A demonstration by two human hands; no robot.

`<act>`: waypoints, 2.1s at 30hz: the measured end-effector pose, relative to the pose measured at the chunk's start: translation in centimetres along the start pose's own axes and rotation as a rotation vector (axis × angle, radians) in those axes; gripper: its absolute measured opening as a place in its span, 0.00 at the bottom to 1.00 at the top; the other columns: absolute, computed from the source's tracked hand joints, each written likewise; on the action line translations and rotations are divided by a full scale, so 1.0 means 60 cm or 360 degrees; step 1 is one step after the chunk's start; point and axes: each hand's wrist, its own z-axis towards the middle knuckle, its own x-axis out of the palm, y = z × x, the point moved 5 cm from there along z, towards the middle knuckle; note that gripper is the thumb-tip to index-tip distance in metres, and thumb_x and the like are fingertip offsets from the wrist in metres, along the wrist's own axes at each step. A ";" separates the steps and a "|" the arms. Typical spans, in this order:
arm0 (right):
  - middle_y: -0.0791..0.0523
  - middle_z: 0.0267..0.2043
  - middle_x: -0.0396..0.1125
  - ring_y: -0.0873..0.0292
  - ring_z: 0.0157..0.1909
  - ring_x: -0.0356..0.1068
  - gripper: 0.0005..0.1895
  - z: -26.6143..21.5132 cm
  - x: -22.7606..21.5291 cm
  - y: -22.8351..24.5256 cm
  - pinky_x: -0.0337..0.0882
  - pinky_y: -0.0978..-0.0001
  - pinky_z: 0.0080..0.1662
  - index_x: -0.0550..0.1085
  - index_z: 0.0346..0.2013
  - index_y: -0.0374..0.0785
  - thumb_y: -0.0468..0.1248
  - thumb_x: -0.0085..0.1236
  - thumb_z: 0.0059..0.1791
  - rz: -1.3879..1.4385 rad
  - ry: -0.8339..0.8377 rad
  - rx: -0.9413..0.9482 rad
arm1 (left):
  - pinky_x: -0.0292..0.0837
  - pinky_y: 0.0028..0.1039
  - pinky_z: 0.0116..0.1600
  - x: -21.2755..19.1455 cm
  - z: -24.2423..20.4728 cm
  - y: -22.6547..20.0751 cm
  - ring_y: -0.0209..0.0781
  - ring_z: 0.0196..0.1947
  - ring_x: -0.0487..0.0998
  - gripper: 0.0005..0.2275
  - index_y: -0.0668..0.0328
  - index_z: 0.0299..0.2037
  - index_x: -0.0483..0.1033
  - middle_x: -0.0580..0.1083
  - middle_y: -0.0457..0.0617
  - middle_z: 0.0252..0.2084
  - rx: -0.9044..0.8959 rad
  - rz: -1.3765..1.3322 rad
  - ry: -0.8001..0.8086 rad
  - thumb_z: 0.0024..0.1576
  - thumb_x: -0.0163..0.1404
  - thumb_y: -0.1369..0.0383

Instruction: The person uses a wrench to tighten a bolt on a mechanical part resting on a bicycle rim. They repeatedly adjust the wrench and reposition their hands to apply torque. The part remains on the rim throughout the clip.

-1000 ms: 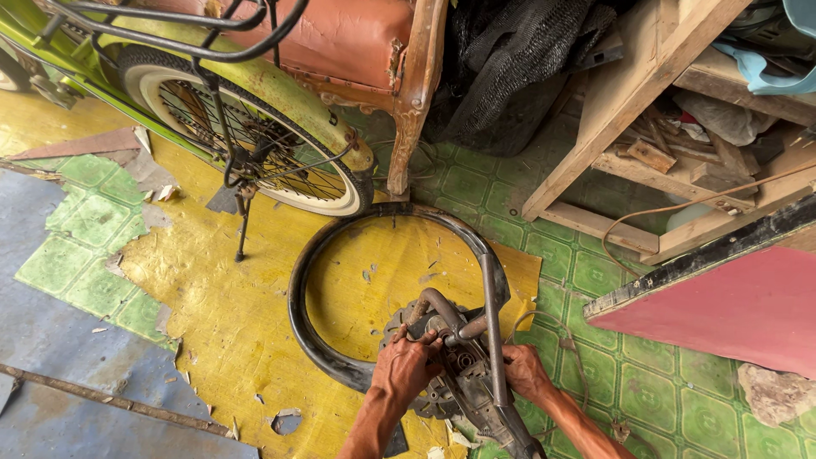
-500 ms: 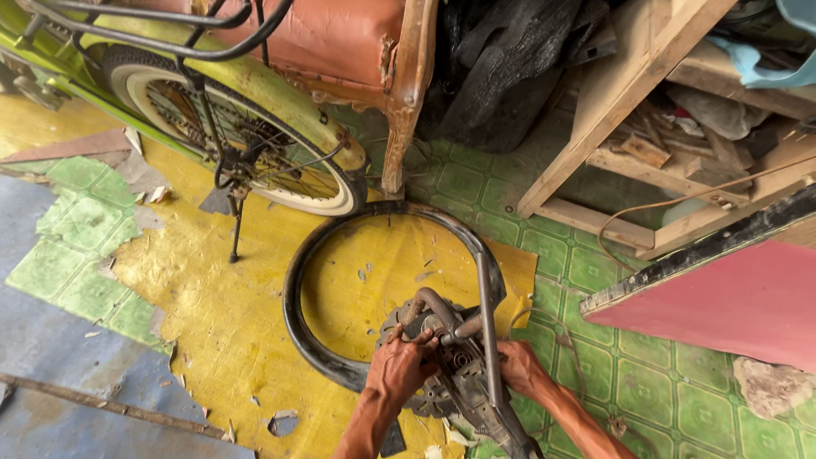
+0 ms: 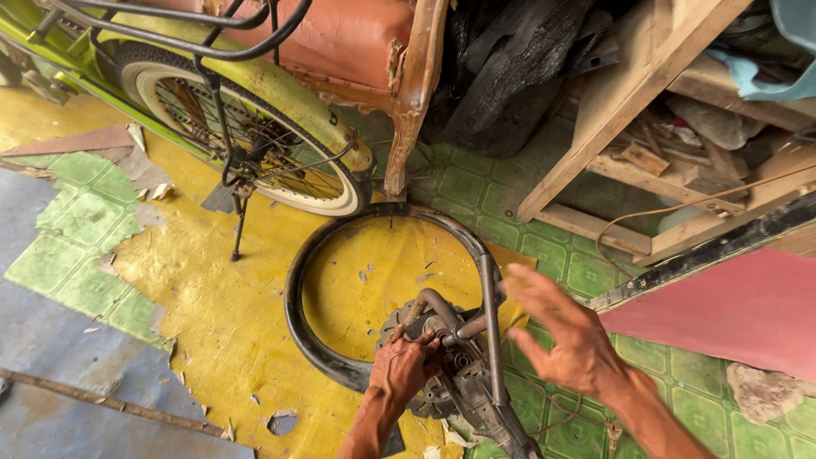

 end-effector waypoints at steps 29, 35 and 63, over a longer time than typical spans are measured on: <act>0.57 0.32 0.66 0.55 0.40 0.68 0.14 0.081 0.007 0.078 0.61 0.59 0.45 0.76 0.45 0.39 0.37 0.64 0.46 -0.0174 0.0620 -0.0081 | 0.50 0.43 0.78 -0.001 -0.056 -0.009 0.58 0.74 0.57 0.24 0.68 0.58 0.70 0.69 0.57 0.67 -0.0095 -0.0296 -0.0754 0.47 0.50 0.78; 0.56 0.32 0.66 0.55 0.40 0.68 0.15 0.083 0.007 0.081 0.60 0.59 0.44 0.76 0.46 0.39 0.36 0.65 0.45 -0.0186 0.0589 -0.0083 | 0.30 0.54 0.78 -0.017 -0.083 -0.040 0.60 0.78 0.30 0.52 0.71 0.71 0.44 0.34 0.64 0.77 -0.0257 -0.0076 -0.0019 0.45 0.66 0.52; 0.56 0.33 0.67 0.56 0.41 0.69 0.14 0.085 0.014 0.075 0.60 0.59 0.46 0.77 0.43 0.38 0.35 0.65 0.43 -0.0150 0.0632 0.0027 | 0.59 0.55 0.70 0.022 -0.029 -0.024 0.81 0.72 0.42 0.37 0.59 0.64 0.66 0.49 0.56 0.76 0.0206 -0.0004 -0.0272 0.42 0.67 0.62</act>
